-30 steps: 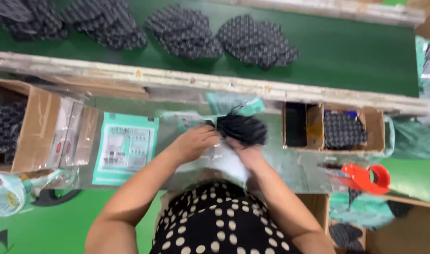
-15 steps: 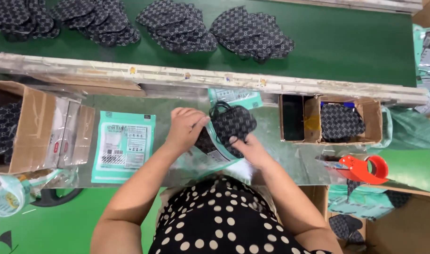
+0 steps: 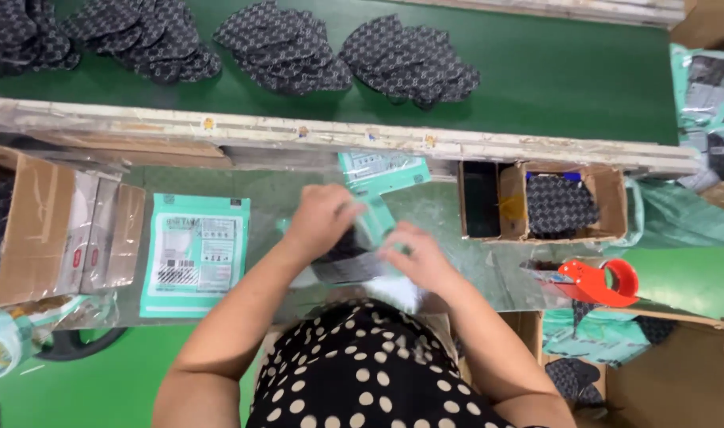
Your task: Packing fabric items and elastic bands into shipping envelopes at a conveyor belt workstation.
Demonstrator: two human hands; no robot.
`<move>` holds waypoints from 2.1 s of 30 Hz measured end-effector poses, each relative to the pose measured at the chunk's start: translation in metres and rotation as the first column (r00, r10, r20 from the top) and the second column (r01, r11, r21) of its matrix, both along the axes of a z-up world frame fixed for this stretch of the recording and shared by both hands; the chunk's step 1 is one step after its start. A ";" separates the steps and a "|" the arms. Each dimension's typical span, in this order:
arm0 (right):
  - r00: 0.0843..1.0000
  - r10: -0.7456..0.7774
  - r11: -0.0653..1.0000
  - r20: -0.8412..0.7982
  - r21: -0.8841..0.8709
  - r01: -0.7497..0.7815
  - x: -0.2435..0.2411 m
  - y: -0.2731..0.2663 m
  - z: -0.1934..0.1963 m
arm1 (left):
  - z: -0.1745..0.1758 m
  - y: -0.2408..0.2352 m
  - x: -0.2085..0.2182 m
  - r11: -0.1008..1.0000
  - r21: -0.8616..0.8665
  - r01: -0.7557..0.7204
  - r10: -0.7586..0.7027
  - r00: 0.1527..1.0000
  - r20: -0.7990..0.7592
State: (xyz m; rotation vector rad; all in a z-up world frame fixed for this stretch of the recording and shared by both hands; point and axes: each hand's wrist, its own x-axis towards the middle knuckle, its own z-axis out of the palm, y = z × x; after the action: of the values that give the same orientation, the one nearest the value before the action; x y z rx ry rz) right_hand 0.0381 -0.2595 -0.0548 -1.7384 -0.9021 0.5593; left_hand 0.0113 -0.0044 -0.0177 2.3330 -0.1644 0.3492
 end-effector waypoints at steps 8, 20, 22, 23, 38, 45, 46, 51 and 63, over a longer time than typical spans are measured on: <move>0.946 -0.318 0.946 -0.061 -0.082 0.313 -0.008 0.004 -0.018 | 0.020 -0.024 -0.021 0.952 0.060 0.299 -0.301 0.953 0.018; 0.924 -0.380 0.924 -0.043 -0.057 0.378 0.008 -0.027 -0.006 | 0.019 -0.033 0.011 0.945 0.038 0.324 -0.326 0.944 0.048; 0.948 -0.315 0.949 0.046 0.013 0.315 0.019 -0.056 -0.028 | 0.014 -0.030 0.030 0.939 -0.012 0.343 -0.343 0.939 0.032; 0.882 -0.470 0.881 0.039 -0.039 0.471 0.026 -0.078 -0.051 | 0.013 -0.028 0.043 0.956 -0.085 0.282 -0.279 0.959 0.043; 0.562 -0.755 0.655 0.338 0.363 0.663 0.023 -0.054 0.089 | -0.006 -0.052 0.240 0.930 0.343 0.132 -0.162 0.985 0.059; 0.798 -0.584 0.809 -0.147 -0.026 0.587 0.010 -0.096 0.006 | 0.036 -0.052 0.064 0.639 -0.281 0.716 -0.734 0.677 0.053; 0.799 -0.585 0.808 -0.140 -0.015 0.589 0.007 -0.083 0.004 | 0.016 -0.051 0.063 0.639 -0.269 0.720 -0.736 0.675 0.058; 0.496 -0.220 0.937 0.840 0.042 0.346 -0.001 -0.038 0.022 | -0.049 -0.062 0.037 0.757 -0.404 0.514 -0.633 0.732 -0.254; 0.751 -0.574 0.772 0.326 -0.088 0.629 -0.022 -0.081 -0.081 | -0.138 -0.049 0.048 0.858 0.483 0.172 -0.012 0.948 -0.318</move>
State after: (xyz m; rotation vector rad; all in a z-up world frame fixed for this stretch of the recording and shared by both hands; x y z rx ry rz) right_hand 0.0159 -0.3401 -0.1359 -2.1900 -0.4167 -0.0461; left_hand 0.0596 -0.0532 -0.1562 2.8515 -0.2397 -0.1313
